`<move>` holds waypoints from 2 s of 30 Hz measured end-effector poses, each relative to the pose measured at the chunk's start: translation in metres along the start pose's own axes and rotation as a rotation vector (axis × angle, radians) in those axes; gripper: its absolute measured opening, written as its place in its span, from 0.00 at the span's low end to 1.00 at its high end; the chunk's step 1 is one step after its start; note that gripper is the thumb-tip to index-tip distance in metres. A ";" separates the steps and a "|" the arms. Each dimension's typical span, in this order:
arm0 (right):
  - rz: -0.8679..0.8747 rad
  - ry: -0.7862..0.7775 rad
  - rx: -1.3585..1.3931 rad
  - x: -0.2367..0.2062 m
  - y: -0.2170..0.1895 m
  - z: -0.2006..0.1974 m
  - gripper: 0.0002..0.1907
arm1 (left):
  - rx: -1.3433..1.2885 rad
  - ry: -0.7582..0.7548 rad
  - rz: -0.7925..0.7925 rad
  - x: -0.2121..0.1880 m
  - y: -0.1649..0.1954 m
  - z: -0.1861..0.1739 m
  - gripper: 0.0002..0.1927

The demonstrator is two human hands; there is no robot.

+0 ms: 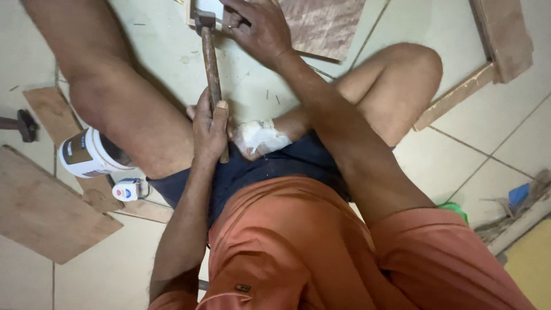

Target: The person sits on the floor and assembles a wooden frame by nailing a square wooden panel to a rectangular frame. They use a hammer to drive nails into the wood, repeatedly adjusting the panel and frame to align them before hammering.

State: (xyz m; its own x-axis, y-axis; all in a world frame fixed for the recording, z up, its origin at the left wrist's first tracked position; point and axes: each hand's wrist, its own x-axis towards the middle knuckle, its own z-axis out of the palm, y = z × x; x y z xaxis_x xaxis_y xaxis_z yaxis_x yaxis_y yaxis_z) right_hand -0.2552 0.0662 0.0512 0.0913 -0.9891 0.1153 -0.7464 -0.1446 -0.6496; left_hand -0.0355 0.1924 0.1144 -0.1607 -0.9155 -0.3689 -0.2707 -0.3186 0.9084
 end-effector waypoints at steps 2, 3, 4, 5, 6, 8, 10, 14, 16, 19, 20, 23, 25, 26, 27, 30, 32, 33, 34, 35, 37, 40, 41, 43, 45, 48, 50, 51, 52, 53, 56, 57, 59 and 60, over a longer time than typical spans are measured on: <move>-0.076 0.067 -0.018 0.000 0.000 0.000 0.25 | 0.002 -0.046 0.076 -0.001 0.003 0.001 0.27; -0.089 0.084 -0.037 0.000 0.000 0.000 0.25 | -0.053 -0.082 0.053 0.000 0.004 0.001 0.28; -0.104 0.098 -0.053 0.000 0.000 0.000 0.25 | -0.105 -0.113 0.029 0.000 0.006 0.000 0.30; -0.122 0.112 -0.066 0.000 0.000 0.001 0.25 | -0.105 -0.137 0.005 0.002 0.008 0.000 0.30; -0.088 0.075 -0.008 0.001 0.000 0.001 0.25 | -0.105 -0.160 -0.017 0.005 0.010 0.000 0.30; -0.017 0.005 0.102 0.001 0.001 0.002 0.26 | -0.123 -0.177 -0.067 0.010 0.015 0.000 0.31; -0.073 0.048 0.038 0.001 0.002 0.002 0.26 | -0.163 -0.174 -0.128 0.012 0.023 0.000 0.31; -0.099 0.075 -0.008 -0.002 0.006 0.003 0.23 | -0.132 -0.174 0.064 0.002 0.038 -0.005 0.31; -0.100 0.061 -0.040 -0.003 0.007 0.005 0.23 | -0.109 -0.214 0.178 -0.001 0.042 -0.007 0.31; -0.108 0.060 -0.013 -0.002 0.005 0.006 0.26 | -0.184 -0.209 -0.060 0.005 0.040 -0.004 0.32; -0.104 0.067 0.001 -0.001 0.005 0.005 0.27 | -0.160 -0.187 -0.103 0.008 0.038 -0.003 0.32; -0.132 0.064 0.018 -0.001 0.002 -0.002 0.27 | -0.169 -0.126 -0.157 0.015 0.032 -0.002 0.29; -0.070 0.007 -0.001 -0.001 -0.001 -0.005 0.28 | -0.274 -0.102 -0.062 0.014 0.027 -0.004 0.28; -0.047 -0.015 -0.012 0.000 -0.002 -0.006 0.28 | -0.284 -0.098 -0.049 0.015 0.025 -0.006 0.28; -0.121 0.046 -0.058 0.000 -0.003 -0.006 0.33 | -0.293 -0.089 -0.040 0.015 0.022 -0.008 0.28; -0.223 0.130 -0.171 0.000 -0.005 -0.001 0.41 | -0.290 -0.063 -0.044 0.015 0.010 -0.012 0.26; -0.121 0.047 -0.219 -0.002 -0.005 0.006 0.35 | -0.308 -0.073 -0.061 0.014 0.001 -0.011 0.26; -0.097 0.033 -0.224 -0.002 -0.005 0.009 0.35 | -0.329 -0.077 -0.064 0.014 -0.003 -0.010 0.26; -0.074 0.020 -0.230 -0.002 -0.004 0.011 0.35 | -0.350 -0.080 -0.065 0.013 -0.006 -0.010 0.26; -0.049 0.007 -0.237 -0.002 -0.003 0.012 0.35 | -0.324 -0.075 -0.081 0.011 -0.008 -0.009 0.26; -0.056 -0.018 -0.235 -0.002 -0.003 0.012 0.35 | -0.271 -0.066 -0.104 0.009 -0.008 -0.008 0.28; -0.130 0.060 -0.213 -0.002 -0.004 0.009 0.35 | -0.232 -0.123 -0.069 0.008 0.002 -0.008 0.29; -0.166 0.099 -0.197 -0.002 -0.005 0.008 0.35 | -0.206 -0.134 -0.062 0.008 0.008 -0.007 0.30; -0.123 0.053 -0.188 -0.002 -0.005 0.007 0.32 | -0.153 -0.155 -0.052 0.008 0.020 -0.007 0.32; -0.096 0.036 -0.157 -0.002 -0.004 0.008 0.32 | -0.128 -0.170 0.000 0.003 0.031 -0.007 0.34; -0.058 0.009 -0.147 -0.004 0.004 0.012 0.36 | -0.047 -0.167 0.160 -0.011 0.041 -0.009 0.34; -0.014 -0.055 -0.236 -0.006 0.008 0.016 0.35 | -0.019 -0.160 0.249 -0.017 0.043 -0.011 0.34; -0.039 -0.010 -0.231 -0.006 0.010 0.017 0.36 | -0.027 -0.158 0.274 -0.016 0.044 -0.011 0.33; -0.063 0.034 -0.227 -0.007 0.011 0.019 0.37 | -0.036 -0.157 0.298 -0.015 0.044 -0.011 0.32; -0.087 0.078 -0.221 -0.008 0.012 0.020 0.38 | 0.015 -0.165 0.216 -0.011 0.044 -0.009 0.32; -0.046 -0.011 -0.157 -0.005 0.012 0.020 0.36 | 0.102 -0.163 0.008 0.008 0.046 -0.004 0.31; -0.072 0.007 -0.160 -0.005 0.012 0.019 0.37 | 0.084 -0.148 -0.054 0.009 0.047 -0.003 0.31; -0.116 0.055 -0.181 -0.003 0.013 0.016 0.39 | 0.041 -0.132 -0.069 0.012 0.049 -0.003 0.31; -0.082 0.024 -0.170 -0.005 0.013 0.016 0.36 | 0.018 -0.123 -0.048 0.003 0.050 -0.008 0.31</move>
State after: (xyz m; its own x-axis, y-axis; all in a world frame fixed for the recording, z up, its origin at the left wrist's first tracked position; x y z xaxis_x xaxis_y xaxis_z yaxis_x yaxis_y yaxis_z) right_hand -0.2551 0.0693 0.0305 0.1416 -0.9731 0.1820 -0.8378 -0.2157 -0.5015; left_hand -0.0424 0.1718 0.1603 -0.2618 -0.8621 -0.4339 -0.2974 -0.3556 0.8861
